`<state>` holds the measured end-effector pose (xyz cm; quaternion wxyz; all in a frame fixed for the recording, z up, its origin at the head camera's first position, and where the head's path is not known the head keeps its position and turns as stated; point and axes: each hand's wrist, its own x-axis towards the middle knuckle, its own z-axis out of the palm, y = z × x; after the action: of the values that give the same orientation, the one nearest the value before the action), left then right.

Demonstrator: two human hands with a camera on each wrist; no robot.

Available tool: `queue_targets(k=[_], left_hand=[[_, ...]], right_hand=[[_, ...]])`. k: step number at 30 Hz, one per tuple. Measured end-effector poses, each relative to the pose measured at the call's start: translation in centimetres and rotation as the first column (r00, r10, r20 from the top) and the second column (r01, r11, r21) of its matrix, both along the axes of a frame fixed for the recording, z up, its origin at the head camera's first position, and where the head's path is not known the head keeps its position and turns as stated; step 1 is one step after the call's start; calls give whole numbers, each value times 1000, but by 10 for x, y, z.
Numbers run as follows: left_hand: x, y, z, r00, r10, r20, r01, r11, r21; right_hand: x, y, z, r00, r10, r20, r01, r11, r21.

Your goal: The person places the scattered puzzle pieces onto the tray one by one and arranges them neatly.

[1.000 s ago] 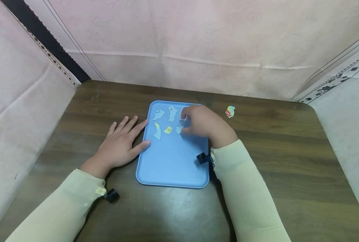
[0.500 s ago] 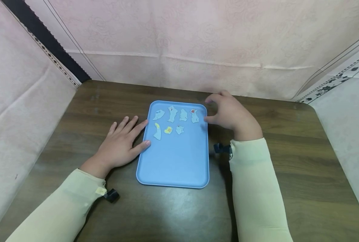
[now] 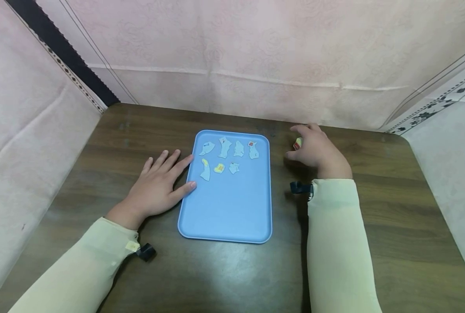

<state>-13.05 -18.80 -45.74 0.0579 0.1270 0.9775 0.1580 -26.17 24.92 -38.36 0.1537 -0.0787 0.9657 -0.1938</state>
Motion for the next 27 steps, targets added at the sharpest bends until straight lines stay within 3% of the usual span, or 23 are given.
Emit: queue_targets(k=[13, 27], left_hand=[[0, -1, -2, 1000, -4, -19, 4, 1000, 4], [0, -1, -2, 1000, 0, -18, 0, 1000, 8]], right_hand=[[-11, 18, -22, 999, -51, -14, 52, 998, 21], [-13, 22, -30, 993, -113, -40, 112, 993, -24]])
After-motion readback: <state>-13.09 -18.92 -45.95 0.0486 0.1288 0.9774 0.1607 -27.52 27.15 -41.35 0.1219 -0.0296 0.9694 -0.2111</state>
